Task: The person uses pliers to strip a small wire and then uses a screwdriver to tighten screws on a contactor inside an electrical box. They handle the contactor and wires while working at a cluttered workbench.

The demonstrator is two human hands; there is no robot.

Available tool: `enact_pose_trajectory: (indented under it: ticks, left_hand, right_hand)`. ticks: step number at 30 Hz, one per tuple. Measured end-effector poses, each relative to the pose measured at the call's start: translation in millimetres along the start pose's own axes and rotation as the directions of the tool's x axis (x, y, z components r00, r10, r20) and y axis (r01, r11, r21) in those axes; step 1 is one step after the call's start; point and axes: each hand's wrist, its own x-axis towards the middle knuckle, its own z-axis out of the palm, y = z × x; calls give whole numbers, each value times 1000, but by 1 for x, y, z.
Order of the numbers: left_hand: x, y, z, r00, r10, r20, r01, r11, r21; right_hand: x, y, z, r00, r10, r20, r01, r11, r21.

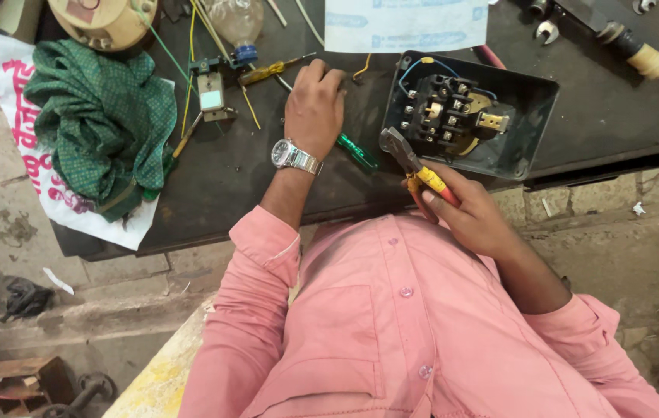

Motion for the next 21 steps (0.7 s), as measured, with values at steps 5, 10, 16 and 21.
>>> enact_pose_trajectory:
  ticks: [5, 10, 16, 21]
  left_hand:
    - [-5, -11, -2, 999, -39, 21, 40, 995, -94]
    - [-27, -31, -47, 970, -216, -108, 182, 949, -259]
    - [-74, -43, -73, 824, -564, 58, 330, 394, -858]
    - [-86, -41, -61, 688, -622, 373, 324, -196, -926]
  right_hand:
    - [-1, 1, -1, 999, -26, -29, 25, 999, -41]
    - [4, -2, 1, 1000, -4, -23, 2, 998, -68]
    - [16, -7, 9, 998, 23, 55, -18, 996, -92]
    - [20, -8, 13, 994, 21, 107, -10, 994, -106]
